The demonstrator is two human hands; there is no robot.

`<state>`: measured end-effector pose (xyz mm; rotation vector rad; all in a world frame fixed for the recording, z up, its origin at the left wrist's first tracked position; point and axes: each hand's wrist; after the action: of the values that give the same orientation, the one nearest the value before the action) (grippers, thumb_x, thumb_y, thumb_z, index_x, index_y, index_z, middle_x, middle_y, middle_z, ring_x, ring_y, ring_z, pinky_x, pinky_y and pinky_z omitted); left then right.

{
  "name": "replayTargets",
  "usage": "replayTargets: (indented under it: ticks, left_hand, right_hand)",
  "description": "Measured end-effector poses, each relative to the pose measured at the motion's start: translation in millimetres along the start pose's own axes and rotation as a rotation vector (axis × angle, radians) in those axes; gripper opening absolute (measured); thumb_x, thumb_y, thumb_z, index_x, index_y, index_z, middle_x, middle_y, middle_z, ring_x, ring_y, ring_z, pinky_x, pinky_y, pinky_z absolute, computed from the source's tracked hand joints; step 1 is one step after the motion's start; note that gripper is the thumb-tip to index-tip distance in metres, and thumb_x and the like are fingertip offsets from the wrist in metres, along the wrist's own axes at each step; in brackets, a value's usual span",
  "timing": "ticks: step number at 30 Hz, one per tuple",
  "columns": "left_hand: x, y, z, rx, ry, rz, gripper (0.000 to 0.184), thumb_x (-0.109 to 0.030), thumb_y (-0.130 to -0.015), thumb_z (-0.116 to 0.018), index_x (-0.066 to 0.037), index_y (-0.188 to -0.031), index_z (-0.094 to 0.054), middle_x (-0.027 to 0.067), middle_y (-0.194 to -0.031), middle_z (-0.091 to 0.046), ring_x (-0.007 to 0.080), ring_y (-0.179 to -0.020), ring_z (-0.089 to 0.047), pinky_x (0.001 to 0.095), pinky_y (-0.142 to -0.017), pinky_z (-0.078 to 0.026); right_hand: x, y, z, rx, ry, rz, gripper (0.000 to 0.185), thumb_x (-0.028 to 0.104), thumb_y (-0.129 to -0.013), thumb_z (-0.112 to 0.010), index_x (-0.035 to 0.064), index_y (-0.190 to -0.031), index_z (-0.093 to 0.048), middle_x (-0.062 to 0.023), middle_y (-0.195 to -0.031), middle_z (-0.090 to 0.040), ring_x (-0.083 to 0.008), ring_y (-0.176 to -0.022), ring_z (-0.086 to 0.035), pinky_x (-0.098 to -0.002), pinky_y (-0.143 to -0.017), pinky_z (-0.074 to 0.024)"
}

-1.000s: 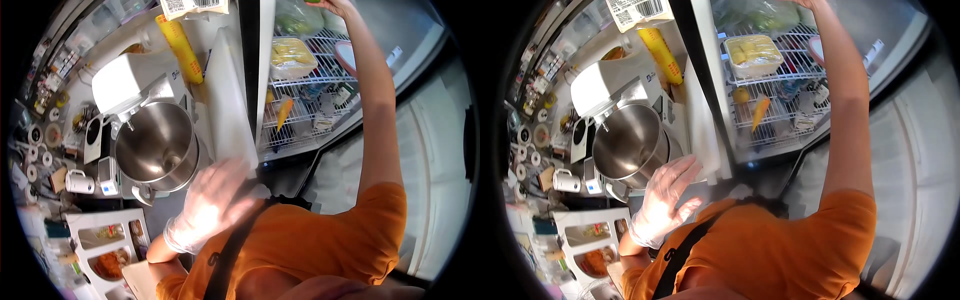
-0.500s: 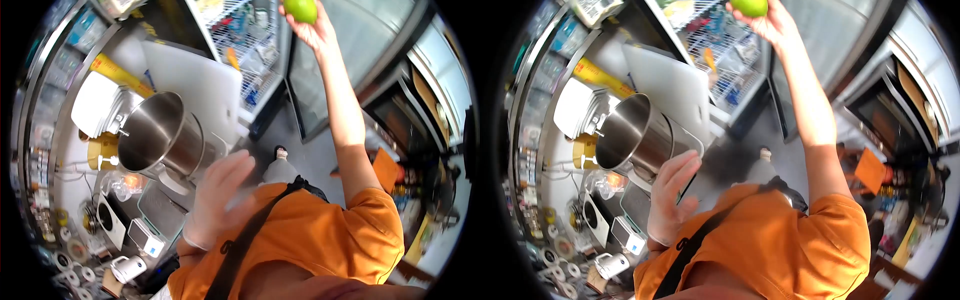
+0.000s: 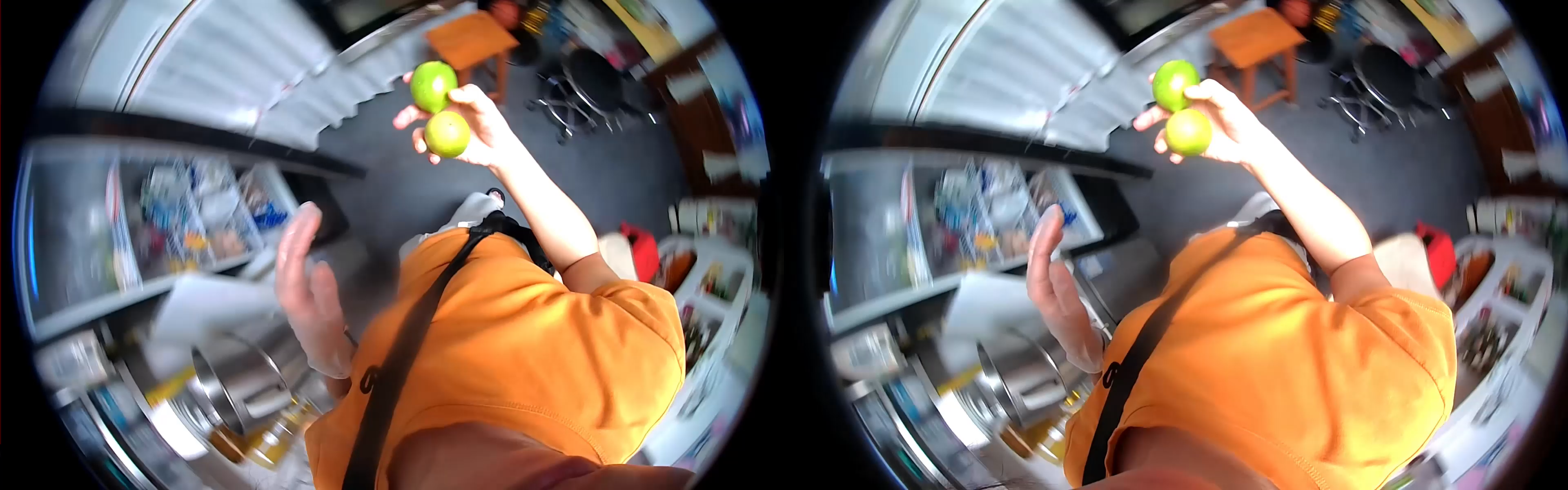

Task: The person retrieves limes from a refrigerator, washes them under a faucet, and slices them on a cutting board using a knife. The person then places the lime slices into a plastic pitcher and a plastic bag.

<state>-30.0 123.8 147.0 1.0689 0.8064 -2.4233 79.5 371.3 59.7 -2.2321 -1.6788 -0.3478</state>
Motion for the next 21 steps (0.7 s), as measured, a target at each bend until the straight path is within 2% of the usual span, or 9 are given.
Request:
replayTargets:
  ticks: [1,2,4,9,11,13,15,16,21]
  left_hand:
    - [-4,-14,-19,0.038,0.031,-0.019,0.04,-0.022,-0.088,-0.042,0.005,-0.115,-0.054,0.0179,-0.118,-0.055,0.0302,-0.113,-0.05,0.0366,-0.098,-0.034]
    - [-6,-27,-39,0.096,0.049,-0.088,0.038,-0.018,-0.088,-0.042,0.005,-0.116,-0.054,0.0179,-0.119,-0.055,0.0299,-0.113,-0.05,0.0365,-0.098,-0.035]
    - [-21,-54,-84,0.185,0.112,-0.144,0.039,-0.021,-0.089,-0.044,0.006,-0.116,-0.053,0.0183,-0.119,-0.055,0.0301,-0.114,-0.05,0.0371,-0.099,-0.035]
    - [-78,-105,-215,0.401,0.306,-0.29,0.038,-0.022,-0.09,-0.044,0.005,-0.115,-0.055,0.0172,-0.118,-0.056,0.0298,-0.114,-0.05,0.0368,-0.099,-0.034]
    - [-106,-123,-269,0.522,0.331,-0.333,0.038,-0.022,-0.09,-0.046,0.005,-0.114,-0.056,0.0175,-0.117,-0.056,0.029,-0.114,-0.05,0.0354,-0.099,-0.035]
    - [-130,-139,-314,0.621,0.36,-0.471,0.044,-0.033,-0.093,-0.043,0.003,-0.117,-0.055,0.0128,-0.12,-0.056,0.0232,-0.11,-0.052,0.0332,-0.093,-0.039]
    - [-153,-150,-362,0.688,0.433,-0.536,0.041,-0.029,-0.094,-0.043,0.002,-0.117,-0.055,0.0129,-0.118,-0.057,0.0228,-0.111,-0.052,0.0324,-0.092,-0.039]
    - [-162,-155,-386,0.724,0.446,-0.538,0.04,-0.028,-0.094,-0.043,0.002,-0.117,-0.055,0.0132,-0.118,-0.057,0.0228,-0.11,-0.052,0.0322,-0.092,-0.039]
    - [-210,-167,-495,0.873,0.529,-0.462,0.033,-0.019,-0.092,-0.047,0.003,-0.114,-0.057,0.0123,-0.116,-0.057,0.0216,-0.111,-0.052,0.03,-0.096,-0.036]
  right_hand:
    - [19,27,10,-0.097,0.016,0.054,0.052,0.039,-0.088,-0.048,0.011,-0.129,-0.032,-0.0256,-0.099,-0.054,-0.0291,-0.065,-0.059,-0.0334,-0.048,-0.0533]
    - [35,55,23,-0.189,0.069,0.117,0.051,0.042,-0.09,-0.045,0.0109,-0.128,-0.034,-0.0243,-0.094,-0.055,-0.0271,-0.062,-0.058,-0.0322,-0.045,-0.0517]
    - [72,111,33,-0.387,0.22,0.227,0.05,0.048,-0.093,-0.038,0.0108,-0.126,-0.036,-0.0215,-0.086,-0.056,-0.0224,-0.055,-0.056,-0.029,-0.04,-0.0478]
    - [141,253,51,-0.599,0.3,0.603,0.05,0.047,-0.094,-0.032,0.0087,-0.125,-0.034,-0.0225,-0.09,-0.056,-0.0193,-0.054,-0.055,-0.0268,-0.04,-0.0473]
    - [155,302,50,-0.585,0.231,0.777,0.048,0.046,-0.095,-0.032,0.0083,-0.124,-0.036,-0.0239,-0.091,-0.057,-0.0194,-0.055,-0.057,-0.0264,-0.041,-0.0481]
    - [162,339,44,-0.624,0.202,0.899,0.049,0.046,-0.095,-0.032,0.0075,-0.124,-0.036,-0.0252,-0.092,-0.057,-0.0202,-0.056,-0.057,-0.0271,-0.042,-0.0486]
    - [170,369,41,-0.62,0.179,0.996,0.051,0.047,-0.094,-0.031,0.0067,-0.125,-0.037,-0.0262,-0.092,-0.056,-0.0208,-0.056,-0.057,-0.0278,-0.041,-0.0476]
    - [174,382,42,-0.653,0.197,1.03,0.06,0.051,-0.093,-0.03,0.0037,-0.13,-0.031,-0.0257,-0.095,-0.055,-0.0216,-0.055,-0.054,-0.0273,-0.038,-0.0451]
    - [212,446,46,-0.685,0.204,1.168,0.062,0.054,-0.093,-0.028,0.0022,-0.127,-0.034,-0.0264,-0.095,-0.055,-0.0219,-0.053,-0.053,-0.0273,-0.035,-0.042]
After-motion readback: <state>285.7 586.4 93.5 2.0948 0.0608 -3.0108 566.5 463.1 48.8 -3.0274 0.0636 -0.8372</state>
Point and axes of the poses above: each hand's wrist, its own y-axis away from the middle knuckle, its own z-axis out of the back of the hand, x = y × z
